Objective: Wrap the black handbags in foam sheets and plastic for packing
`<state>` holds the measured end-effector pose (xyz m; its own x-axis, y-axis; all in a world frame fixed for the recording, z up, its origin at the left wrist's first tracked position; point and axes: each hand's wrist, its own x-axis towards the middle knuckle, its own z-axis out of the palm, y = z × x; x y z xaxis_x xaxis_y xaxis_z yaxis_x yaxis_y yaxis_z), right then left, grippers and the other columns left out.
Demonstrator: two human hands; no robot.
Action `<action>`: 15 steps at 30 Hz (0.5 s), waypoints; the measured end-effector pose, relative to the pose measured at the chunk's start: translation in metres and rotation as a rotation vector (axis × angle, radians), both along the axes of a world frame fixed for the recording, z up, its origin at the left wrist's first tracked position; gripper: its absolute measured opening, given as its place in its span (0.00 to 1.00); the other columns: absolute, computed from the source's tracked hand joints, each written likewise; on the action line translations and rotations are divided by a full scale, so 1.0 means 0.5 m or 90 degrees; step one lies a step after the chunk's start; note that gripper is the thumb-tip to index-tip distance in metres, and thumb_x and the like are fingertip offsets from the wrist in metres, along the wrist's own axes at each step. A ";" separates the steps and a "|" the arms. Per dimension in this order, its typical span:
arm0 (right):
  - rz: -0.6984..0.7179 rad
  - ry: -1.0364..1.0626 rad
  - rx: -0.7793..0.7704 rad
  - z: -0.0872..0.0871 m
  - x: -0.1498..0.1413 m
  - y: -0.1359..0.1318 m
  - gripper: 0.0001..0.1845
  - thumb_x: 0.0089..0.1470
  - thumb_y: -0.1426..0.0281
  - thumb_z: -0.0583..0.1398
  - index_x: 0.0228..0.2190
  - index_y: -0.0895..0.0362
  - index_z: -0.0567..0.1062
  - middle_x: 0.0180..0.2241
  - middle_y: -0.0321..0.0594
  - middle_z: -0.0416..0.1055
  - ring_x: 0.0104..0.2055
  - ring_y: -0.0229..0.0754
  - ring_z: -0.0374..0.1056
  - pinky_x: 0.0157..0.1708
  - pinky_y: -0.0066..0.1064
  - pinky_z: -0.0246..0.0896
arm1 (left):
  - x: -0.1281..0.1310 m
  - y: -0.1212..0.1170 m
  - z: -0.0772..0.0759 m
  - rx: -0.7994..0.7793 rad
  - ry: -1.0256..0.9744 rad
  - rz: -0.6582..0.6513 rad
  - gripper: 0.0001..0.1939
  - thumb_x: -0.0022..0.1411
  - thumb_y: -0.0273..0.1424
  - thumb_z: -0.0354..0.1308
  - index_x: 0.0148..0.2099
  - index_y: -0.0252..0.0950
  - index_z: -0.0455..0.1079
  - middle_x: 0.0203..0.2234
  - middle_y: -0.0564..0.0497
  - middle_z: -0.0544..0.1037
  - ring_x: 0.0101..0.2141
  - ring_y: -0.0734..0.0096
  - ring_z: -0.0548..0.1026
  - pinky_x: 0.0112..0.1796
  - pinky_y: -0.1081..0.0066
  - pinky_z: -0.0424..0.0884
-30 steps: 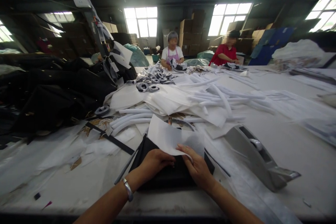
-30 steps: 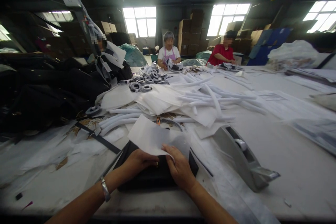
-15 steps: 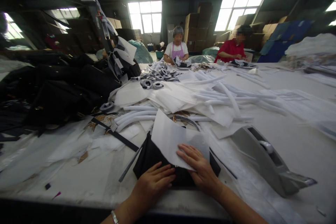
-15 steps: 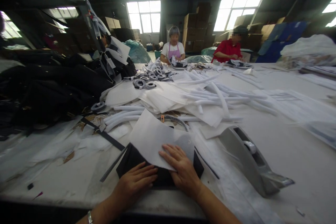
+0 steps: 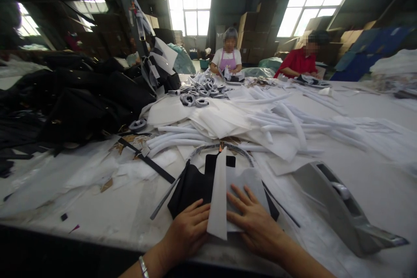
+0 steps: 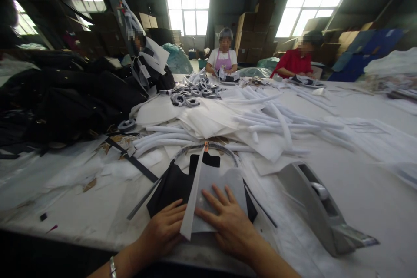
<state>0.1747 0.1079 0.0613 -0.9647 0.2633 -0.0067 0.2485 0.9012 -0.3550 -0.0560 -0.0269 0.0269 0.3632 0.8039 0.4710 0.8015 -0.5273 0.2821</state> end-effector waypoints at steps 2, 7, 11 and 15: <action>-0.004 -0.012 0.004 -0.003 0.001 -0.001 0.48 0.43 0.78 0.60 0.64 0.39 0.59 0.70 0.41 0.47 0.70 0.68 0.42 0.62 0.70 0.36 | 0.001 -0.013 0.009 0.006 -0.027 0.000 0.18 0.66 0.23 0.52 0.57 0.33 0.70 0.50 0.42 0.80 0.54 0.62 0.75 0.58 0.57 0.69; 0.001 -0.018 0.029 -0.022 0.007 0.000 0.50 0.42 0.79 0.59 0.65 0.37 0.57 0.71 0.36 0.44 0.71 0.64 0.40 0.63 0.67 0.34 | 0.054 -0.048 0.054 0.100 -0.126 -0.075 0.08 0.65 0.23 0.54 0.41 0.33 0.74 0.34 0.46 0.84 0.39 0.68 0.82 0.46 0.71 0.79; 0.004 0.012 0.049 -0.029 0.008 0.002 0.40 0.52 0.73 0.60 0.64 0.39 0.60 0.70 0.39 0.48 0.70 0.64 0.42 0.63 0.68 0.36 | 0.113 -0.010 0.109 0.103 -0.074 -0.082 0.10 0.69 0.26 0.51 0.44 0.35 0.74 0.40 0.47 0.84 0.44 0.67 0.81 0.49 0.72 0.76; 0.014 0.008 0.051 -0.025 0.007 0.000 0.42 0.51 0.73 0.59 0.65 0.42 0.57 0.70 0.42 0.49 0.71 0.63 0.42 0.63 0.67 0.37 | 0.082 0.055 0.111 -0.093 0.089 0.095 0.19 0.67 0.23 0.51 0.59 0.34 0.67 0.56 0.42 0.75 0.56 0.56 0.73 0.57 0.52 0.69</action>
